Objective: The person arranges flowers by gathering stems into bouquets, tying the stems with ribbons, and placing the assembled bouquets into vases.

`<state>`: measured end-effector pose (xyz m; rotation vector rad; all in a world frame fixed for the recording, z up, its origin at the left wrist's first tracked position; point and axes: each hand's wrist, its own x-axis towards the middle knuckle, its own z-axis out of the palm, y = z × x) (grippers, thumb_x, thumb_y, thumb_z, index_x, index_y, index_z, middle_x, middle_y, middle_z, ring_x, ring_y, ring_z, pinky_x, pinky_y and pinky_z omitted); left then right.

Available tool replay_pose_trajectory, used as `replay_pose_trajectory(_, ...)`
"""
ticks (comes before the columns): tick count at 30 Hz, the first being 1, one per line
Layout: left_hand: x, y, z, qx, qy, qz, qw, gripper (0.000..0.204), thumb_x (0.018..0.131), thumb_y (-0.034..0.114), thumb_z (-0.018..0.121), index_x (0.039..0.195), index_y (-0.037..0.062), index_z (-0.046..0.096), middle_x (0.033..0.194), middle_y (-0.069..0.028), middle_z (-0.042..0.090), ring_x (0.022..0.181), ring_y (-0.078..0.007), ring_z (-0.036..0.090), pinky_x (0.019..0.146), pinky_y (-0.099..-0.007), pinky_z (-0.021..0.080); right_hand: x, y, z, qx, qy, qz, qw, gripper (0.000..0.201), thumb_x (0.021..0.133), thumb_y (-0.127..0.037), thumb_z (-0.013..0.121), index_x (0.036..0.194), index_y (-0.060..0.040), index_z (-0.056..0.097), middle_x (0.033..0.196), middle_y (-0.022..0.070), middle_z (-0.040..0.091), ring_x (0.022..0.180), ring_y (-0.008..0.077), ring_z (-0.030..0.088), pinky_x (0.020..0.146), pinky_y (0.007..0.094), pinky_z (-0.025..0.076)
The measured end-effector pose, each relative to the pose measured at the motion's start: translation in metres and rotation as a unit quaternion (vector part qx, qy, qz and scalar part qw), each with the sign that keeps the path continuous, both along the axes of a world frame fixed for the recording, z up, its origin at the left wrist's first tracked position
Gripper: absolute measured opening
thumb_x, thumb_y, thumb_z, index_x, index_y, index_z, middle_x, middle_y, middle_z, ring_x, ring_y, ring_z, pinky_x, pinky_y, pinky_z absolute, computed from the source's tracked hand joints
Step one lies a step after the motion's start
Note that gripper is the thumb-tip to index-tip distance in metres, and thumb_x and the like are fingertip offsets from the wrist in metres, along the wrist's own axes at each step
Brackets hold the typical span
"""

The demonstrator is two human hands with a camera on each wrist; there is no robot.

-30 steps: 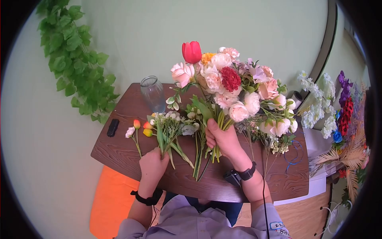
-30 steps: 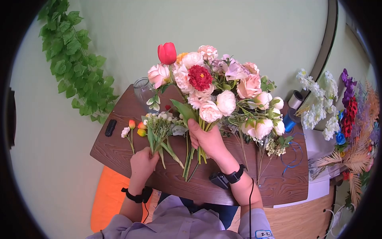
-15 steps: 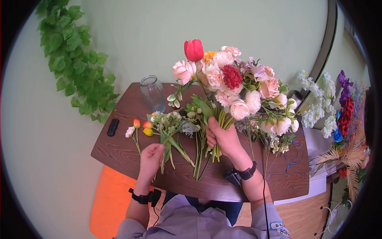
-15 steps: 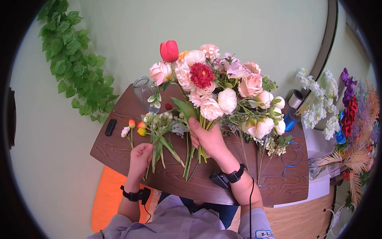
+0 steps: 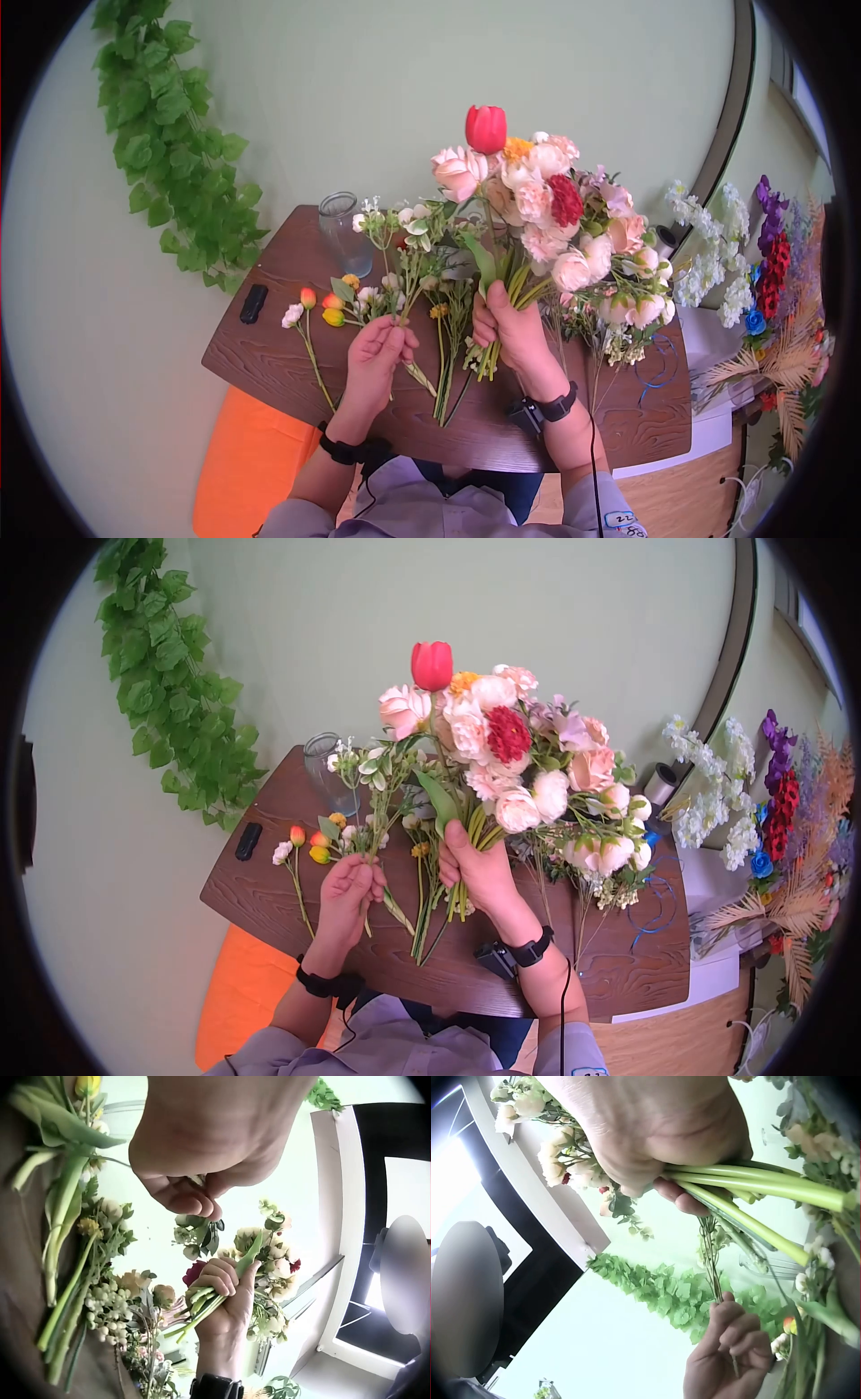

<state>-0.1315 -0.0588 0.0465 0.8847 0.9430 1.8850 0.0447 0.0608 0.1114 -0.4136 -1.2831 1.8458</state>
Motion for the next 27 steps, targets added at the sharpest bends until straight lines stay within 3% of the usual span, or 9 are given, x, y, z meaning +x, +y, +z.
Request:
replay_pose_trajectory(15, 0.025, 0.076, 0.006, 0.06, -0.033, -0.032, 0.997, 0.022, 0.1, 0.003, 0.057, 0.121, 0.0021, 0.059, 0.104, -0.0093, 0.068, 0.091, -0.0155, 0.063, 0.084, -0.03, 0.05, 0.018, 0.021, -0.012, 0.074, 0.079, 0.013, 0.994, 0.05, 0.091, -0.051, 0.067, 0.101, -0.0053, 0.049, 0.066, -0.0005, 0.041, 0.055, 0.0118, 0.043, 0.049, 0.0271, 0.039)
replay_pose_trajectory(17, 0.024, 0.085, 0.002, 0.061, -0.016, -0.022, 0.998, 0.025, 0.1, 0.009, 0.061, 0.124, 0.0019, 0.059, 0.106, -0.0091, 0.07, 0.09, -0.0124, 0.063, 0.082, -0.0268, 0.051, 0.019, 0.024, -0.021, 0.106, 0.103, 0.065, 0.987, 0.034, 0.098, -0.035, 0.065, 0.102, -0.0045, 0.049, 0.067, 0.0005, 0.043, 0.055, 0.0127, 0.043, 0.051, 0.0279, 0.041)
replay_pose_trajectory(19, 0.024, 0.093, -0.001, 0.052, -0.019, -0.027, 0.998, 0.026, 0.097, 0.008, 0.064, 0.123, 0.0029, 0.059, 0.111, -0.008, 0.068, 0.092, -0.0119, 0.063, 0.082, -0.0277, 0.051, 0.021, 0.03, -0.038, 0.121, 0.032, 0.047, 0.991, 0.009, 0.097, 0.0, 0.058, 0.103, -0.004, 0.053, 0.068, 0.0014, 0.047, 0.056, 0.0128, 0.045, 0.055, 0.0284, 0.045)
replay_pose_trajectory(21, 0.022, 0.109, -0.017, 0.048, 0.043, 0.044, 0.997, 0.029, 0.094, 0.005, 0.066, 0.123, 0.0037, 0.059, 0.116, -0.0062, 0.066, 0.096, -0.0125, 0.062, 0.084, -0.0297, 0.052, 0.019, 0.035, -0.05, 0.39, -0.092, -0.227, 0.888, 0.037, 0.091, -0.039, 0.072, 0.099, -0.0063, 0.057, 0.074, 0.0047, 0.061, 0.06, 0.0159, 0.056, 0.052, 0.0291, 0.044)
replay_pose_trajectory(22, 0.021, 0.115, -0.024, 0.031, -0.022, 0.026, 0.999, 0.036, 0.089, -0.001, 0.068, 0.123, 0.0026, 0.058, 0.12, -0.0056, 0.064, 0.102, -0.0137, 0.061, 0.088, -0.0313, 0.052, 0.033, 0.038, -0.04, 0.492, -0.297, -0.151, 0.805, 0.025, 0.092, -0.027, 0.068, 0.101, -0.0048, 0.059, 0.082, 0.0094, 0.068, 0.066, 0.0193, 0.063, 0.056, 0.03, 0.048)
replay_pose_trajectory(23, 0.019, 0.116, -0.031, 0.017, 0.052, 0.049, 0.997, 0.034, 0.086, -0.001, 0.069, 0.119, 0.0019, 0.06, 0.118, -0.0064, 0.065, 0.106, -0.0146, 0.062, 0.092, -0.0319, 0.052, 0.034, 0.042, -0.035, 0.494, -0.297, -0.161, 0.801, 0.025, 0.092, -0.027, 0.068, 0.101, -0.0048, 0.059, 0.082, 0.0094, 0.068, 0.066, 0.0193, 0.063, 0.056, 0.03, 0.048)
replay_pose_trajectory(25, 0.029, 0.102, -0.011, -0.005, -0.052, -0.035, 0.998, 0.028, 0.085, 0.001, 0.071, 0.111, 0.0014, 0.063, 0.113, -0.0073, 0.067, 0.104, -0.0153, 0.064, 0.091, -0.033, 0.053, 0.051, 0.039, -0.044, 0.492, -0.289, -0.18, 0.801, 0.025, 0.093, -0.027, 0.068, 0.101, -0.0049, 0.059, 0.081, 0.0093, 0.068, 0.066, 0.0193, 0.063, 0.056, 0.03, 0.048)
replay_pose_trajectory(26, 0.013, 0.124, -0.072, -0.018, -0.149, -0.093, 0.984, 0.026, 0.085, 0.009, 0.072, 0.108, 0.0003, 0.064, 0.108, -0.0085, 0.069, 0.098, -0.0171, 0.067, 0.087, -0.034, 0.055, 0.146, 0.011, -0.11, 0.49, -0.285, -0.188, 0.802, 0.025, 0.093, -0.027, 0.068, 0.101, -0.0049, 0.059, 0.081, 0.0093, 0.067, 0.066, 0.0192, 0.063, 0.056, 0.03, 0.048)
replay_pose_trajectory(27, 0.017, 0.12, -0.059, 0.103, 0.164, 0.042, 0.98, 0.033, 0.083, 0.014, 0.075, 0.11, -0.001, 0.064, 0.105, -0.0094, 0.07, 0.095, -0.0191, 0.069, 0.086, -0.0337, 0.056, 0.166, -0.02, -0.157, 0.489, -0.282, -0.195, 0.803, 0.025, 0.093, -0.027, 0.068, 0.1, -0.0049, 0.058, 0.081, 0.0092, 0.067, 0.066, 0.0192, 0.062, 0.056, 0.03, 0.048)
